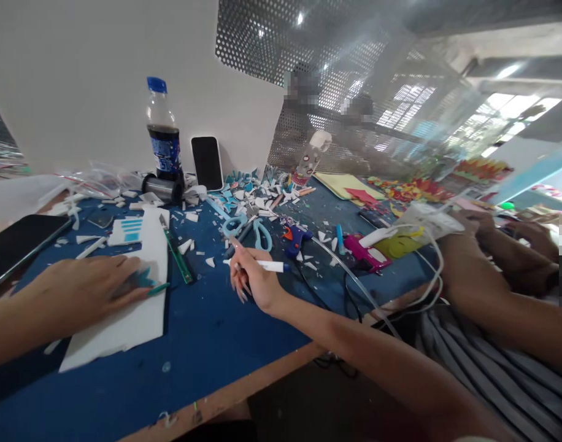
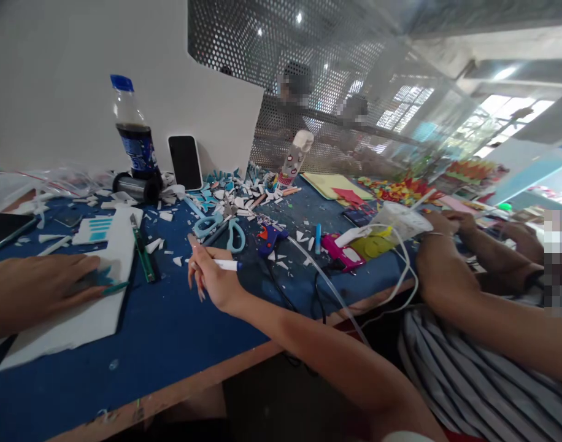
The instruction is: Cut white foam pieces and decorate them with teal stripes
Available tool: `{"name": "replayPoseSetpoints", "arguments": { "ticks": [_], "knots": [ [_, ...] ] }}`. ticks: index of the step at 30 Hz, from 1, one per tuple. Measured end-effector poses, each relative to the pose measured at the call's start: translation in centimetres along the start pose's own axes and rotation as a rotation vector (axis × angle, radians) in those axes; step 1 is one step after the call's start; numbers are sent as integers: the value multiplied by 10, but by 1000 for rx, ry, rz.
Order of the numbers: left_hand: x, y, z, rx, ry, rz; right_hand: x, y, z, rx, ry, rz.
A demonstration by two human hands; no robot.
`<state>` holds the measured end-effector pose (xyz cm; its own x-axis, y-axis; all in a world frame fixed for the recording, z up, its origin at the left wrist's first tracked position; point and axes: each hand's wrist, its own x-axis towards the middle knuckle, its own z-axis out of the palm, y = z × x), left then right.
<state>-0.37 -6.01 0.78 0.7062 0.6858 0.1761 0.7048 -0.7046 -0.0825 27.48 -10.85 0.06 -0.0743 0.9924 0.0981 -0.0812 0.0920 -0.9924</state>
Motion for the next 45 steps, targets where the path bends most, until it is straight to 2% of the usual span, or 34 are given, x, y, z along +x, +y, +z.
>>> {"name": "replayPoseSetpoints", "arguments": {
  "ticks": [3, 9, 15, 17, 20, 23, 26, 29, 31, 33, 39, 45],
  "knots": [
    [-1, 5, 5, 121, -73, 27, 5, 1, -3, -14, -23, -8],
    [9, 22, 9, 125, -58, 105, 13, 5, -5, 18, -50, 28],
    [42, 62, -7, 35, -138, 223, 18, 9, -9, 96, 0, 18],
    [55, 74, -9, 27, -182, 209, 21, 11, -14, 111, 48, -6],
    [69, 82, -10, 28, -179, 189, 27, 13, -23, 111, 73, -16],
    [71, 81, -9, 54, -131, 159, 31, 12, -30, 88, 25, 11],
    [61, 76, -6, 56, 0, 168, 31, 10, -32, 69, -25, 33],
    [45, 70, -2, -43, 217, 309, 30, 7, -31, 54, -50, 51],
    [36, 67, 0, -156, 314, 398, 28, 4, -29, 34, -62, 67],
    [31, 65, 1, -229, 330, 436, 27, 2, -26, 10, -76, 83],
    [30, 63, 0, -270, 232, 427, 25, -1, -17, -103, -130, 94],
    [30, 65, -1, -300, 309, 464, 26, 2, -17, -170, -188, 59]
  ]
}}
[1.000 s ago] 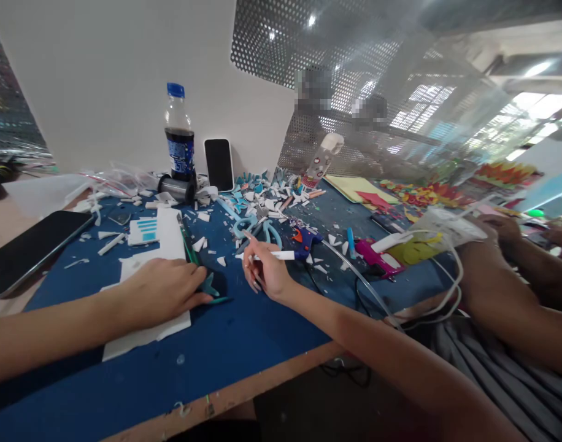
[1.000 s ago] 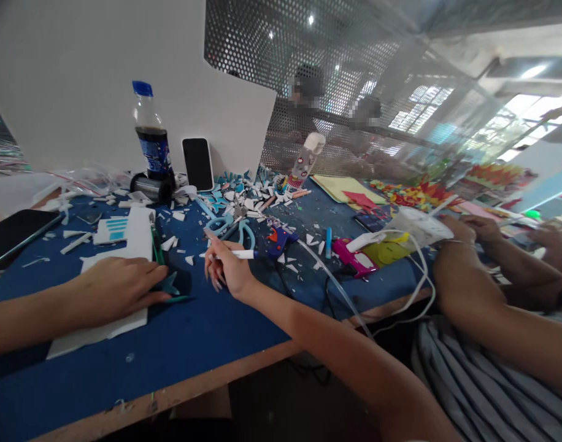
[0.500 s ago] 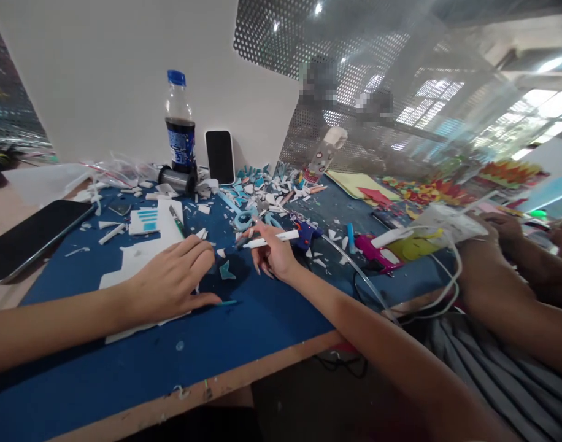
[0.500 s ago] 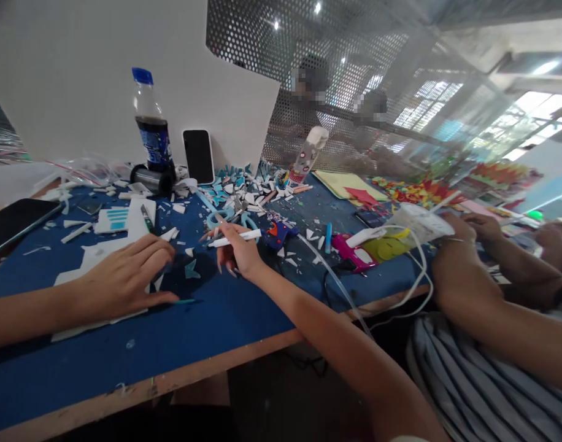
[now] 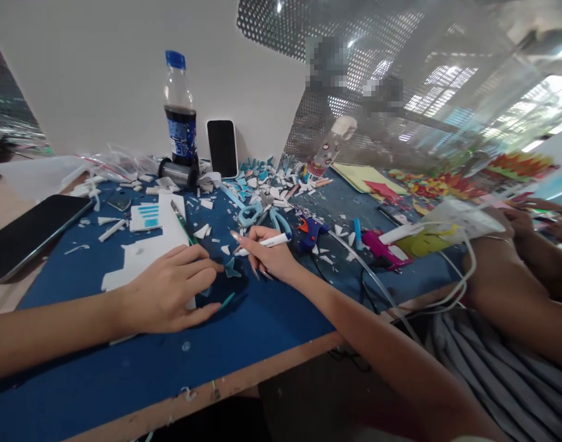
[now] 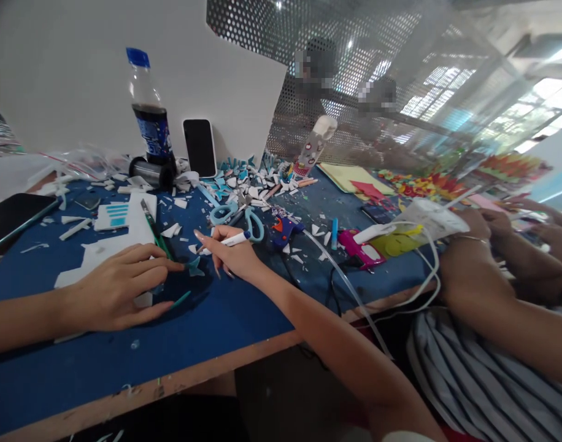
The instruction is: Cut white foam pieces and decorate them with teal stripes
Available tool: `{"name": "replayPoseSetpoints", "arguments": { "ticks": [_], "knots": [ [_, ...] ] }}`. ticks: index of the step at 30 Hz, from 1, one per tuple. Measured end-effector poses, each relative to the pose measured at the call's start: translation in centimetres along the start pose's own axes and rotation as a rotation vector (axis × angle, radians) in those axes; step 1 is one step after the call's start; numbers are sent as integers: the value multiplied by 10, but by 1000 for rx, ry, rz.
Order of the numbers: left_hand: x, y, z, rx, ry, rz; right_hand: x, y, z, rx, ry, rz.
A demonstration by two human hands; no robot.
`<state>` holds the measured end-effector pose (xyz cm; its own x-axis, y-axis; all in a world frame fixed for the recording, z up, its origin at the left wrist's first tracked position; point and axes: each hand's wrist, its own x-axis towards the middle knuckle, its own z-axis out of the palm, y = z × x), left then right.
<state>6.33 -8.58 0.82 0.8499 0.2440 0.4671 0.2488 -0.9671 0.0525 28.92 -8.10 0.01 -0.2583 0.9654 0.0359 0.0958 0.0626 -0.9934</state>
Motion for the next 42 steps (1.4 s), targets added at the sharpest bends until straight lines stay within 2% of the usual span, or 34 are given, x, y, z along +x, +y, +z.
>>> {"name": "replayPoseSetpoints", "arguments": {
  "ticks": [5, 17, 21, 24, 28, 32, 36, 42],
  "knots": [
    [3, 0, 2, -18, 71, 41, 0, 0, 0, -58, -35, 3],
    [3, 1, 3, -15, 86, 52, -2, -4, 2, -88, 21, 32],
    [4, 1, 2, -8, 78, 45, -2, -3, 1, -100, -42, 16],
    [4, 2, 1, -4, 83, 50, -2, -2, 1, -100, 14, 4],
    [4, 3, 1, -4, 89, 50, -3, -1, 1, -94, -26, 22],
    [4, 3, 2, -12, 102, 44, -3, -1, 1, -86, 28, 32],
    [5, 3, 2, 4, 92, 42, -3, -3, 0, -93, -29, 19],
    [6, 4, 2, 33, 101, 34, -2, -2, -2, -111, -36, 27]
  ]
}}
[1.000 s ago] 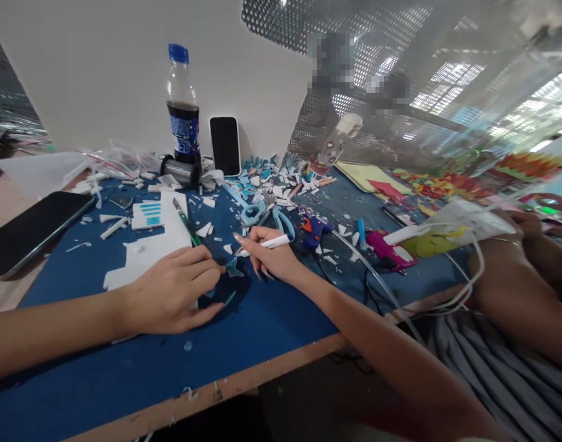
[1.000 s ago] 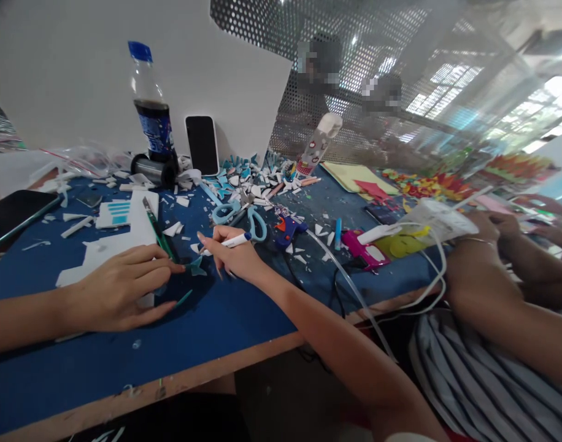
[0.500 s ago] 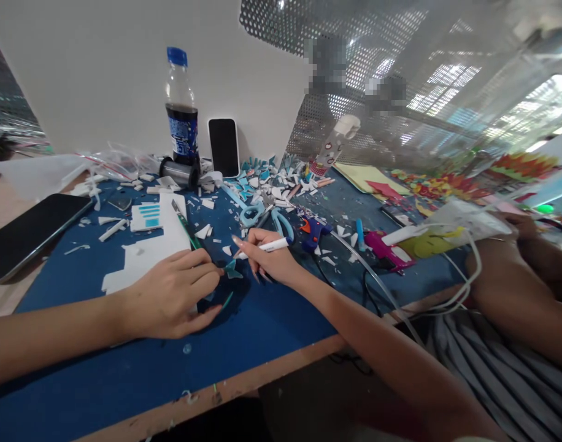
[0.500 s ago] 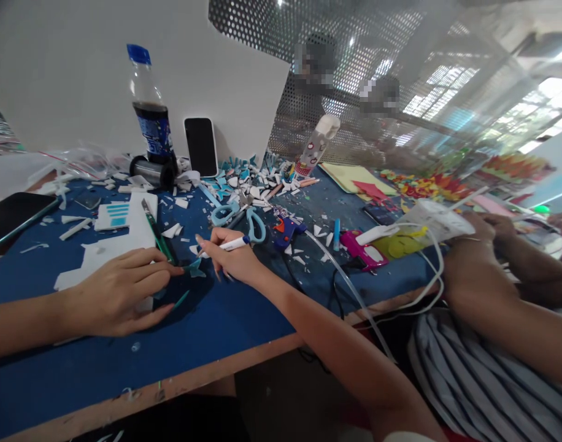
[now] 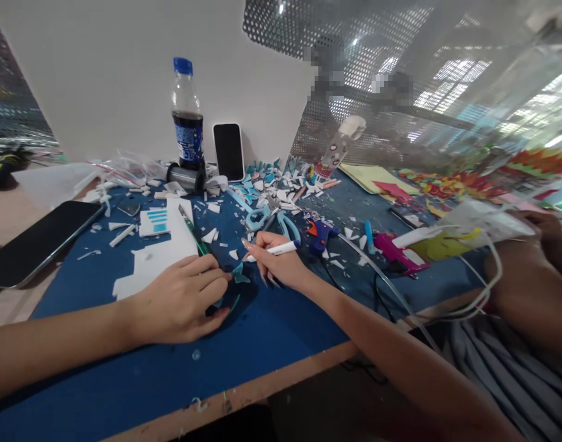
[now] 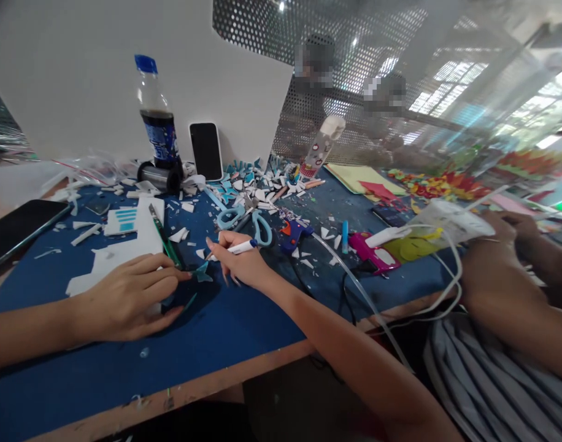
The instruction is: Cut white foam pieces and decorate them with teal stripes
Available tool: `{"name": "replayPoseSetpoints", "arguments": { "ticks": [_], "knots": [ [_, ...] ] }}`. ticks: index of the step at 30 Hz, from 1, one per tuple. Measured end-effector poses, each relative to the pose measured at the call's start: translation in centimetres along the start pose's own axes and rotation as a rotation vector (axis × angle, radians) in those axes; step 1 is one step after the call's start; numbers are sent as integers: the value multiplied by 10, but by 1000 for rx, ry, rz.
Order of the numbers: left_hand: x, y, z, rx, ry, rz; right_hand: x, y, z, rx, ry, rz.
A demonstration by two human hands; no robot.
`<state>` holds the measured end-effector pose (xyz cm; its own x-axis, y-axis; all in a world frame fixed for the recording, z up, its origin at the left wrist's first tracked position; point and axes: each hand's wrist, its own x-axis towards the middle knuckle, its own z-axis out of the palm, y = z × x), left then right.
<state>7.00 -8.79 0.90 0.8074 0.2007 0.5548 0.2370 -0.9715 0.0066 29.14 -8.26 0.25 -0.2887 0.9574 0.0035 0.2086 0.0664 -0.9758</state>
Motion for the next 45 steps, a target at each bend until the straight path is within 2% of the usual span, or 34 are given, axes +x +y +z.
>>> {"name": "replayPoseSetpoints", "arguments": {
  "ticks": [7, 14, 19, 22, 30, 42, 45],
  "knots": [
    [0, 0, 2, 12, -13, 2, 0, 4, -1, -38, 29, 2],
    [-3, -1, 2, 9, 4, 8, -1, -2, 1, -23, 49, 35],
    [-2, -1, 1, 0, -9, 7, -2, -2, 0, -23, 14, 14],
    [-1, -1, 1, -5, -8, 2, -4, -1, 0, -6, 45, -2],
    [-3, -1, 2, 8, -7, -14, -7, -3, 4, -56, -37, 82],
    [-3, -2, 3, 21, -16, -5, -8, -3, 2, -90, 11, 38],
    [-3, -1, 3, 21, -16, -10, -8, -3, 2, -84, -21, 32]
  ]
}}
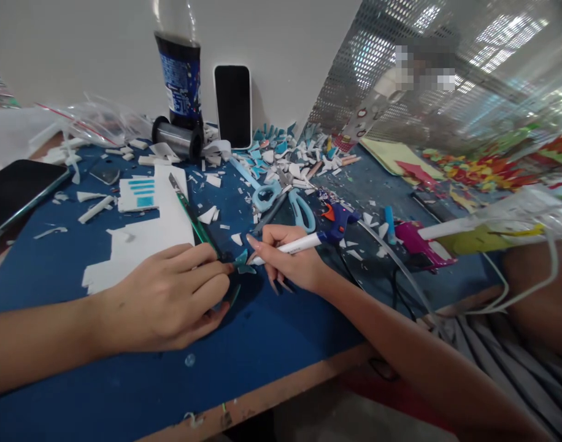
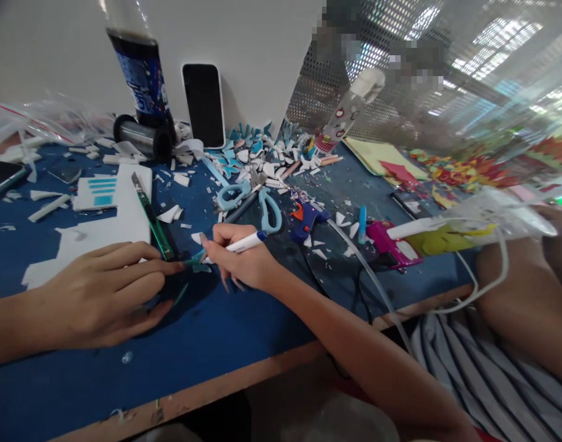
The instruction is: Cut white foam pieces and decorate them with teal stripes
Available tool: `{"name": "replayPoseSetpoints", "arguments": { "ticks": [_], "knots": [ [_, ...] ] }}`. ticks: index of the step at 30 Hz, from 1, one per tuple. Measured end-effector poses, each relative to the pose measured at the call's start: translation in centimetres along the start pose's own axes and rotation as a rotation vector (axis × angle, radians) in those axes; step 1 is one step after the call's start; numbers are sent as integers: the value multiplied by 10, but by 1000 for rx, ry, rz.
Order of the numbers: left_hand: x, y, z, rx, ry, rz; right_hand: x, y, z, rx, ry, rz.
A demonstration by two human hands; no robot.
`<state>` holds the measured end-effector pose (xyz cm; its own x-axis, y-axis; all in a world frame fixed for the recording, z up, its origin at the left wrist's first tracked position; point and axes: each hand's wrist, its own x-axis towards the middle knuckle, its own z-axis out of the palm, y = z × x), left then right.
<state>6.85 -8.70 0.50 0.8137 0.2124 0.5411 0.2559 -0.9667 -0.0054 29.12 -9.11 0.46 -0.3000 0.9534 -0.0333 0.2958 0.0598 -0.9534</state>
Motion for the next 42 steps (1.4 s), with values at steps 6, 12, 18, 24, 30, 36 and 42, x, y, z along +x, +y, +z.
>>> {"name": "replayPoseSetpoints", "arguments": {
  "ticks": [6, 12, 18, 24, 30, 36, 42],
  "knots": [
    [1, 0, -1, 11, -4, 10, 0, 2, 0, -1, 16, -16],
    [0, 0, -1, 11, -21, 9, 2, 0, 1, 21, 80, -13],
    [2, -1, -1, -2, -19, 14, 3, -2, 1, 24, 85, 2],
    [3, 0, -2, -1, -4, 20, 3, 3, 1, 26, 94, -33],
    [3, -1, -1, 0, -16, 29, 3, 5, 3, 45, 15, -25],
    [4, 0, -2, -10, -3, 32, 4, 5, 1, 60, -3, -79],
    [4, 1, -3, -16, 9, 29, 4, 4, 3, 68, 28, -72]
  ]
}}
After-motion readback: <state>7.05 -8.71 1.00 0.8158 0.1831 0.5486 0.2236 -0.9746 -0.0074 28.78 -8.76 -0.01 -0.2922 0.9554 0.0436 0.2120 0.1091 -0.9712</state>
